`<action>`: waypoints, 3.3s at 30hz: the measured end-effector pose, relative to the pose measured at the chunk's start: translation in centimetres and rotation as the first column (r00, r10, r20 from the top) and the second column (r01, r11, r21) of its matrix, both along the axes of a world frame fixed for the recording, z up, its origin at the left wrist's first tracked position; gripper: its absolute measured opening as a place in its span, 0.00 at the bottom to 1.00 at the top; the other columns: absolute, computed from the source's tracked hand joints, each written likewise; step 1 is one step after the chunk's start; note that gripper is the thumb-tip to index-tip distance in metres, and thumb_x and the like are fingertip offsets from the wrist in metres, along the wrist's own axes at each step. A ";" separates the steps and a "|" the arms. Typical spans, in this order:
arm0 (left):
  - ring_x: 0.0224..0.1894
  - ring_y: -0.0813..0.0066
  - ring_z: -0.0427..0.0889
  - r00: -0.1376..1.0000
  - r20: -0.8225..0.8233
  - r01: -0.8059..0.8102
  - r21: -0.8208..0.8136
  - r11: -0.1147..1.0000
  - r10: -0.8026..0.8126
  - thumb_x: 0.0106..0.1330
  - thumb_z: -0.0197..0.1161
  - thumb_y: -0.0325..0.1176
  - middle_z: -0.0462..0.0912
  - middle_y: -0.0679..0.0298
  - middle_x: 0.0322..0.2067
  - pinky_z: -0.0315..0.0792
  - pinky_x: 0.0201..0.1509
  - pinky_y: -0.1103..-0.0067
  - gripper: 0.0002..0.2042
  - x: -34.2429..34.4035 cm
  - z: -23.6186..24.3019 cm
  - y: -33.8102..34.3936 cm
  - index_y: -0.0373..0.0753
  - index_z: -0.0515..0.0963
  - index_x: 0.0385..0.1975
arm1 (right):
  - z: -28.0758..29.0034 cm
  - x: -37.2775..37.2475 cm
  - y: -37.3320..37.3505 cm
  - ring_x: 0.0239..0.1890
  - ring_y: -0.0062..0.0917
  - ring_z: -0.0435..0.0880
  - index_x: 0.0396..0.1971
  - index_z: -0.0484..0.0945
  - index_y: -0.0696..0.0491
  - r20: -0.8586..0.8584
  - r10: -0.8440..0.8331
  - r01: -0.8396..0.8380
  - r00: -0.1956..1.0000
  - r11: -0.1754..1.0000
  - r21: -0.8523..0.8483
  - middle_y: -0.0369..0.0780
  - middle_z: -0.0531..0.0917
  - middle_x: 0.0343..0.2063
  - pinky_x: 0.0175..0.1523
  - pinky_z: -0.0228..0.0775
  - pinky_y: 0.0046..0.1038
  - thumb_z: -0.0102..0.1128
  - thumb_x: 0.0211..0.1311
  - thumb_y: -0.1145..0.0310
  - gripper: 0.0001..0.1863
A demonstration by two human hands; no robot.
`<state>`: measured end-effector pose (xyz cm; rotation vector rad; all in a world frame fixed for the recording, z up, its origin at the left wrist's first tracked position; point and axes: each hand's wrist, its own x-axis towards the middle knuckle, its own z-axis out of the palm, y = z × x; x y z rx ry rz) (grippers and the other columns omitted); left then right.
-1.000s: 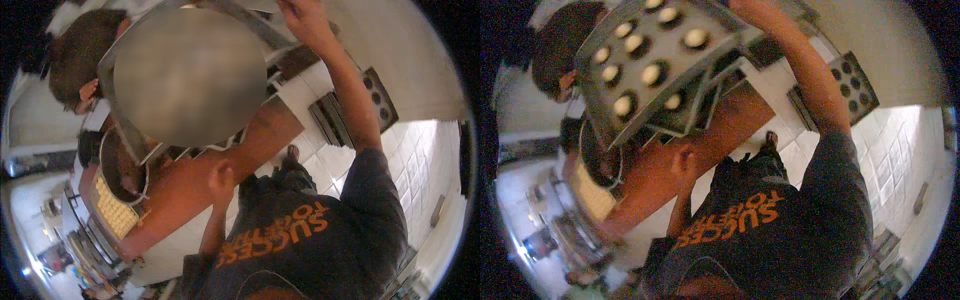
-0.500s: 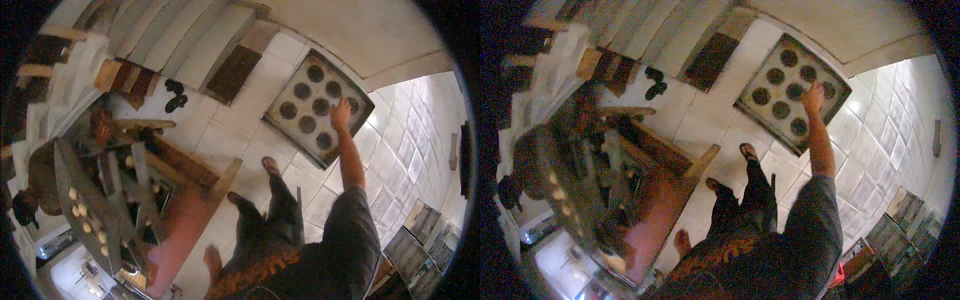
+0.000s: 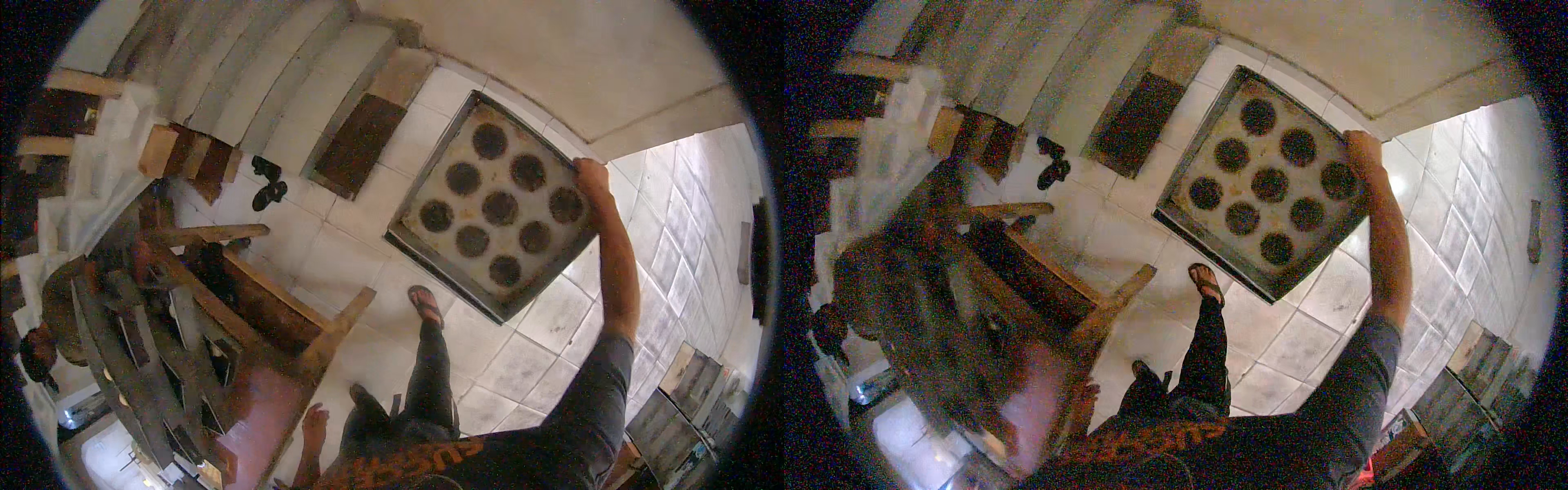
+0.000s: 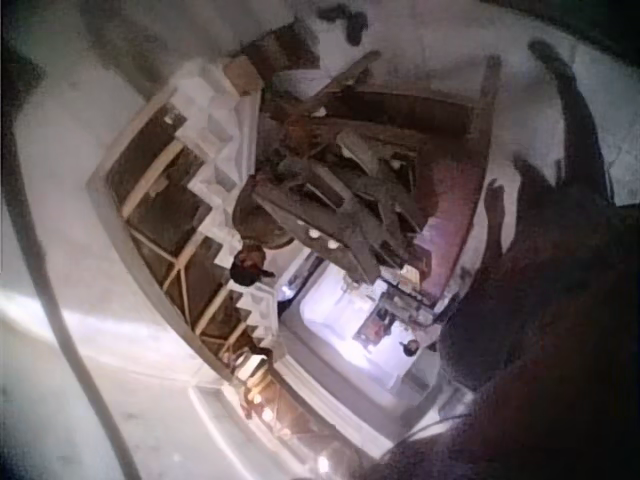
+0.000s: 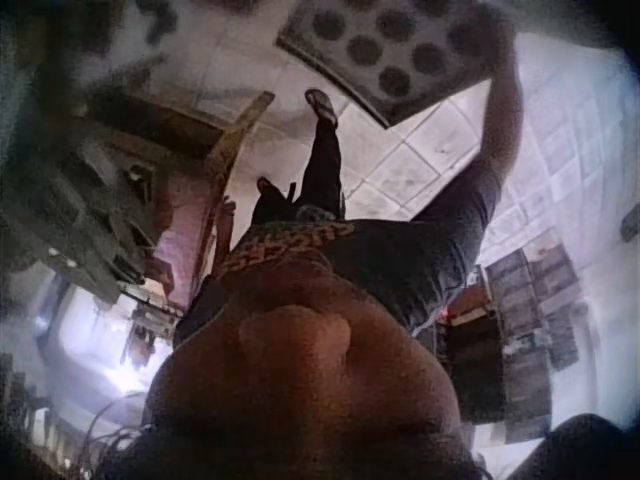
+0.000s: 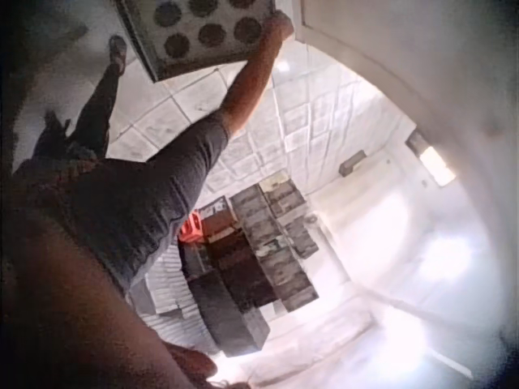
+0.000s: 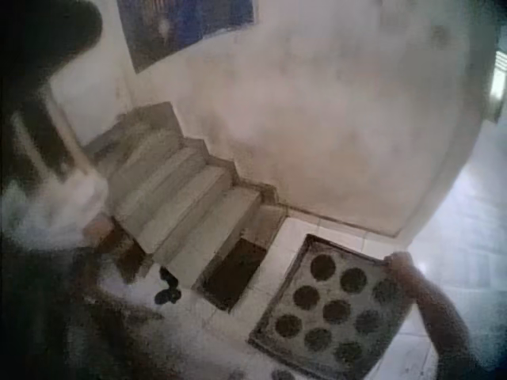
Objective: The person prepares bread rolls by hand by taking portions of dough from a tray, flattening them, adding a dark filling from a bowl, and then placing the shaped rolls onto baking trays.
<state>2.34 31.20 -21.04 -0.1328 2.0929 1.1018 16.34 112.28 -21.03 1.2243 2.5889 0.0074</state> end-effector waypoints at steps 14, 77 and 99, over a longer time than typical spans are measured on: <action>0.33 0.72 0.75 0.987 0.154 -0.016 0.348 0.937 -0.040 0.57 0.54 0.29 0.76 0.60 0.30 0.69 0.39 0.78 0.12 2.5 -8.2 -15.2 0.36 0.70 0.41 | 33.1 5.9 -39.0 0.53 0.38 0.68 0.44 0.69 0.60 -0.737 0.391 -0.116 0.552 0.911 0.396 0.49 0.71 0.48 0.58 0.57 0.32 0.53 0.51 0.74 0.18; 0.25 0.69 0.76 0.503 0.146 -0.643 0.722 0.256 0.852 0.57 0.51 0.41 0.76 0.61 0.28 0.72 0.30 0.76 0.13 -9.4 12.3 -90.7 0.36 0.72 0.32 | 14.2 -37.2 -135.0 0.33 0.42 0.77 0.31 0.73 0.55 -0.091 0.935 -0.939 0.343 0.339 -0.058 0.48 0.76 0.32 0.38 0.71 0.39 0.55 0.46 0.63 0.14; 0.46 0.62 0.72 0.524 0.319 -0.773 0.568 0.284 0.789 0.42 0.46 0.14 0.72 0.52 0.39 0.65 0.53 0.72 0.19 -1.9 10.4 -73.0 0.30 0.70 0.38 | 14.0 -45.7 -129.9 0.33 0.42 0.79 0.27 0.74 0.57 0.109 0.991 -0.983 -0.072 -0.052 -0.176 0.48 0.77 0.28 0.38 0.72 0.39 0.48 0.50 0.71 0.08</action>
